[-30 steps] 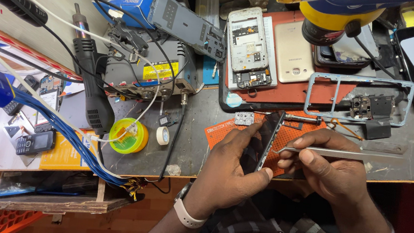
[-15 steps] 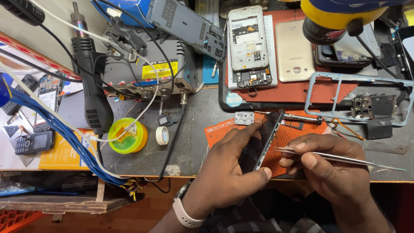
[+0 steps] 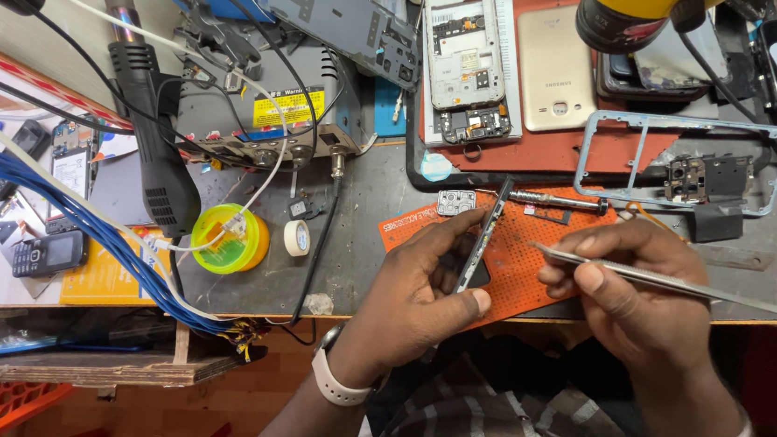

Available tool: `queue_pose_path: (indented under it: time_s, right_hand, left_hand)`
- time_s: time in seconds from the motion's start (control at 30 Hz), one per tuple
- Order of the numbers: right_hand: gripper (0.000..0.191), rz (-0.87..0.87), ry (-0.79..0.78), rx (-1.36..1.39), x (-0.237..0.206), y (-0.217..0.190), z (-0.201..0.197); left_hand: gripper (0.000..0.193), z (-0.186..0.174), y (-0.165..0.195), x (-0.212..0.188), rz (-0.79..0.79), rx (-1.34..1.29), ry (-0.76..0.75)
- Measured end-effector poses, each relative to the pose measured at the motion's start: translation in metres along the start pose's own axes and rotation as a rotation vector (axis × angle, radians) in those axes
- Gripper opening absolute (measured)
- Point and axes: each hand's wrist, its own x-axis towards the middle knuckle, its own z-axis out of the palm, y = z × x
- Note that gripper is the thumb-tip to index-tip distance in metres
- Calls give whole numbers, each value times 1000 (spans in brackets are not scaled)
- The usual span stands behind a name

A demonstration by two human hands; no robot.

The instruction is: The person pries along the edge of a smartphone with a metal pry tool, working the screen away from the phone frame. They reposition the phone and continue prying around its edges, then set the phone down and handle a small ring-shaped item before resuming prying on the device.

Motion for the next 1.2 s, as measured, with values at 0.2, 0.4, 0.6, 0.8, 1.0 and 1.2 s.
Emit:
queue_pose_path:
  time_s: [0.2, 0.4, 0.6, 0.8, 1.0, 1.2]
  right_hand:
    - [16, -94, 44, -967, -16, -22, 11]
    - [17, -209, -60, -1250, -15, -21, 28]
    - [16, -175, -123, -1066, -16, -29, 23]
    - [22, -76, -52, -993, -24, -29, 21]
    - [24, -143, -52, -1053, -42, -40, 21]
    - [27, -222, -168, -1035, -38, -42, 18]
  left_hand:
    - [79, -6, -6, -2, 21, -9, -6]
    - [76, -5, -7, -3, 92, -31, -21]
    - [75, -5, -6, -6, 81, 54, 16]
    - [74, -3, -10, -8, 110, 59, 30]
    - [73, -3, -16, -11, 96, 85, 51]
    - [72, -3, -11, -8, 103, 125, 42]
